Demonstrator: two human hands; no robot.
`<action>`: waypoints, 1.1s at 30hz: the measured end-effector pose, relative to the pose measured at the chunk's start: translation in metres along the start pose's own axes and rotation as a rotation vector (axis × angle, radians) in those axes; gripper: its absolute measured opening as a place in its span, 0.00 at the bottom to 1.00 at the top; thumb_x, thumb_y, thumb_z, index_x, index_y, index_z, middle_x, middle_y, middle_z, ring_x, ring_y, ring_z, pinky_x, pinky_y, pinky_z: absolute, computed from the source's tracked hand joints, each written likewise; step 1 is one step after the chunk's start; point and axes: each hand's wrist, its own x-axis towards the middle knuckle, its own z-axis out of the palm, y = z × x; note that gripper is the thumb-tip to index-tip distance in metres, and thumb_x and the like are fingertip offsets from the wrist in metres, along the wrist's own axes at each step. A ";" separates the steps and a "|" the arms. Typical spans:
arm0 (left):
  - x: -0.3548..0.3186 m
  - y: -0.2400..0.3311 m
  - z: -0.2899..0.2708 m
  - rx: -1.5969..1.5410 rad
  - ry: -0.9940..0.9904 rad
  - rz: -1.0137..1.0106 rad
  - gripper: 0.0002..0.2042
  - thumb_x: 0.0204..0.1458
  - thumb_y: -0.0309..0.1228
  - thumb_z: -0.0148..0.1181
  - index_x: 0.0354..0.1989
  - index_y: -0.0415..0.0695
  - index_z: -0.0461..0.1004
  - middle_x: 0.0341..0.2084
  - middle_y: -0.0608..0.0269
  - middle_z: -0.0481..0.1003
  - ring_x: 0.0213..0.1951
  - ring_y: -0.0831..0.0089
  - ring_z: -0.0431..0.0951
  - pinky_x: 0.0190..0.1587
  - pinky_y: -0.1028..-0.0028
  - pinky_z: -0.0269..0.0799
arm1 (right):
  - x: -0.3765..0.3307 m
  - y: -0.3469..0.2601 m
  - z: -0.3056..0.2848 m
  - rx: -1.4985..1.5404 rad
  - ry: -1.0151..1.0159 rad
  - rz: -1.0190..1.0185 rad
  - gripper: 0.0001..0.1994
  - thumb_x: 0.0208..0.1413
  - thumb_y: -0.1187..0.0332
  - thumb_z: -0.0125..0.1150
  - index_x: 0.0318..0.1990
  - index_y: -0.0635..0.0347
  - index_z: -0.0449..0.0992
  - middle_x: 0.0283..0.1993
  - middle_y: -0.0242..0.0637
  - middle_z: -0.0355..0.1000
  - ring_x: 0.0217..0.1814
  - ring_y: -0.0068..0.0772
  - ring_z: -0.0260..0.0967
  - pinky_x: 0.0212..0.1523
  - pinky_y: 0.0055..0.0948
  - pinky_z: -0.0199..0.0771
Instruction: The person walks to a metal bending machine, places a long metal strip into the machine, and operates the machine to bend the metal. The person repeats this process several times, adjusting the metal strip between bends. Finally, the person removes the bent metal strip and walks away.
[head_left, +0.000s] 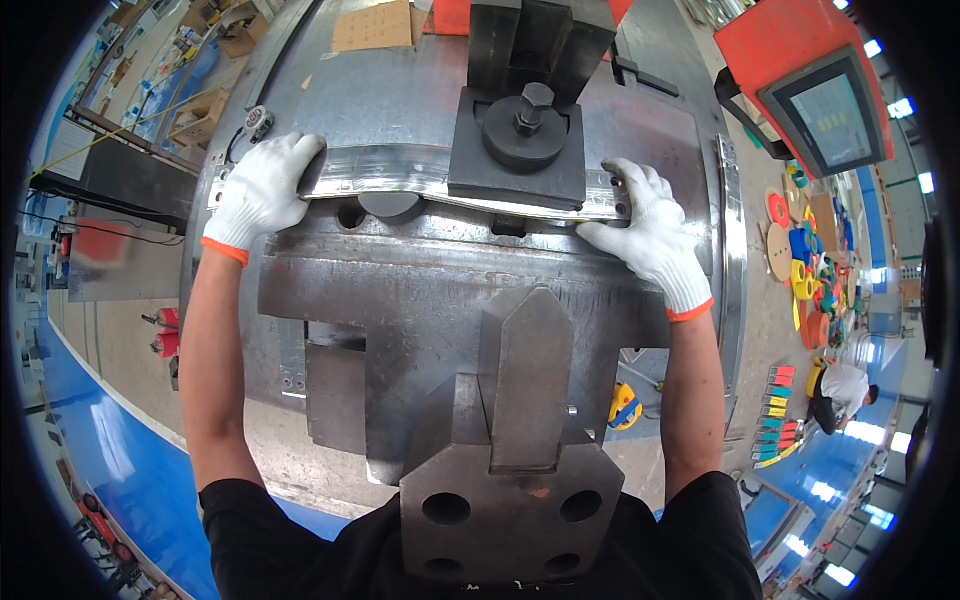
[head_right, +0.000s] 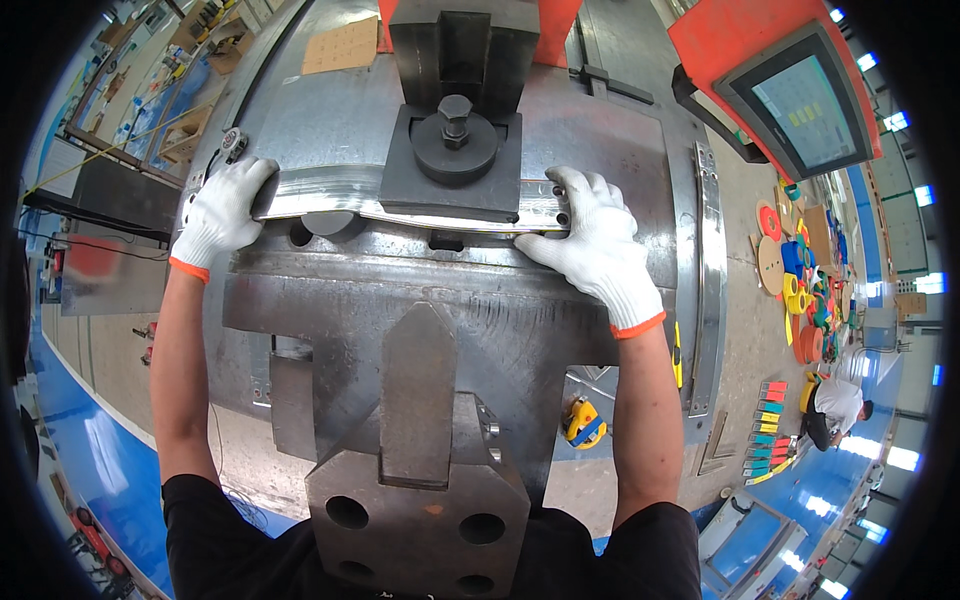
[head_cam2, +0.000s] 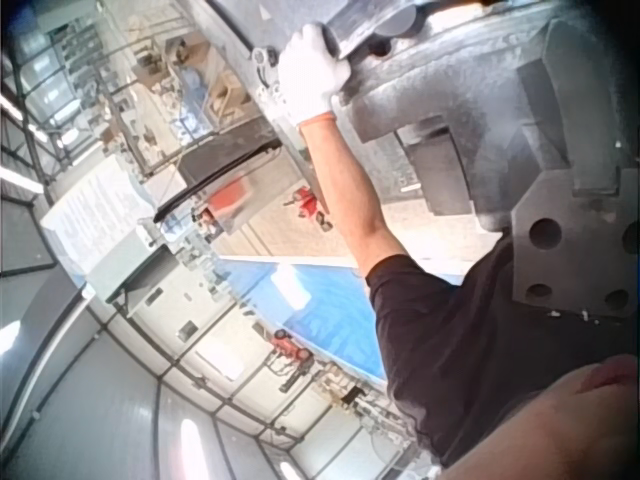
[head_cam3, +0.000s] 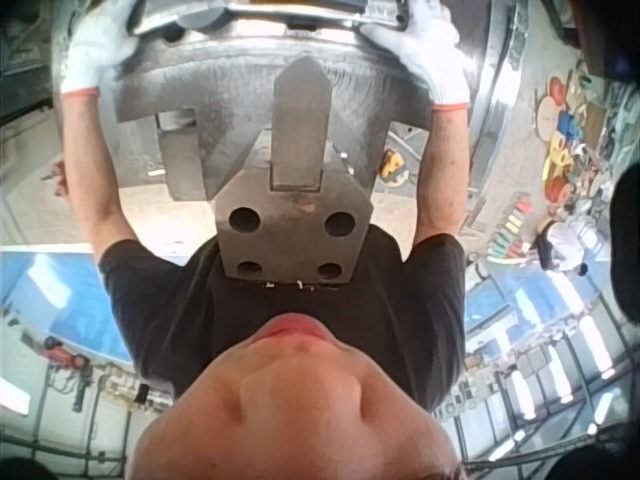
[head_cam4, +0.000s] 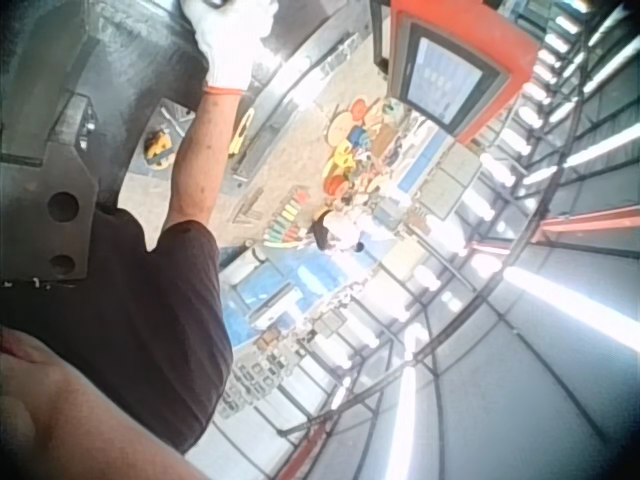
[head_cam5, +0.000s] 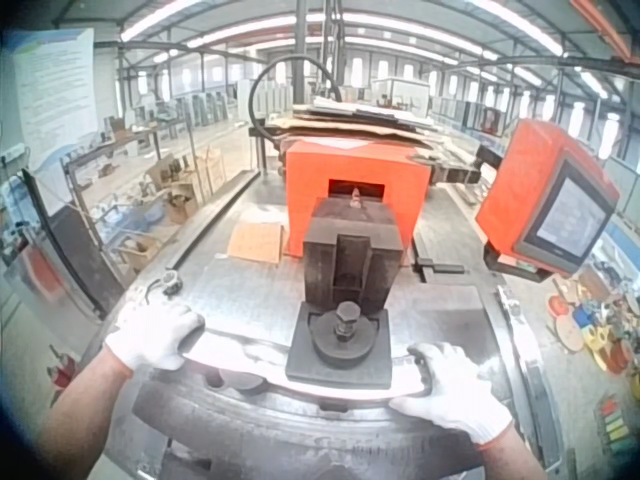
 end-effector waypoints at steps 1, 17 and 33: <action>0.000 0.000 0.000 0.000 -0.002 -0.002 0.25 0.44 0.22 0.63 0.56 0.41 0.72 0.44 0.46 0.77 0.50 0.44 0.78 0.55 0.55 0.74 | 0.000 0.001 0.001 0.000 0.002 -0.004 0.42 0.42 0.48 0.79 0.67 0.52 0.71 0.60 0.46 0.71 0.64 0.52 0.67 0.66 0.47 0.71; -0.001 -0.004 0.012 -0.046 0.045 0.005 0.26 0.45 0.22 0.62 0.57 0.41 0.73 0.43 0.46 0.77 0.50 0.43 0.78 0.53 0.54 0.75 | 0.003 0.000 0.000 0.038 0.017 0.001 0.42 0.42 0.50 0.79 0.67 0.53 0.72 0.56 0.46 0.72 0.60 0.49 0.69 0.63 0.44 0.73; 0.016 0.000 -0.012 -0.015 -0.052 0.026 0.22 0.45 0.22 0.61 0.53 0.41 0.74 0.42 0.45 0.78 0.50 0.45 0.79 0.54 0.55 0.76 | 0.036 -0.066 -0.005 -0.286 -0.059 -0.004 0.63 0.41 0.24 0.71 0.77 0.62 0.57 0.60 0.52 0.73 0.62 0.53 0.75 0.57 0.49 0.81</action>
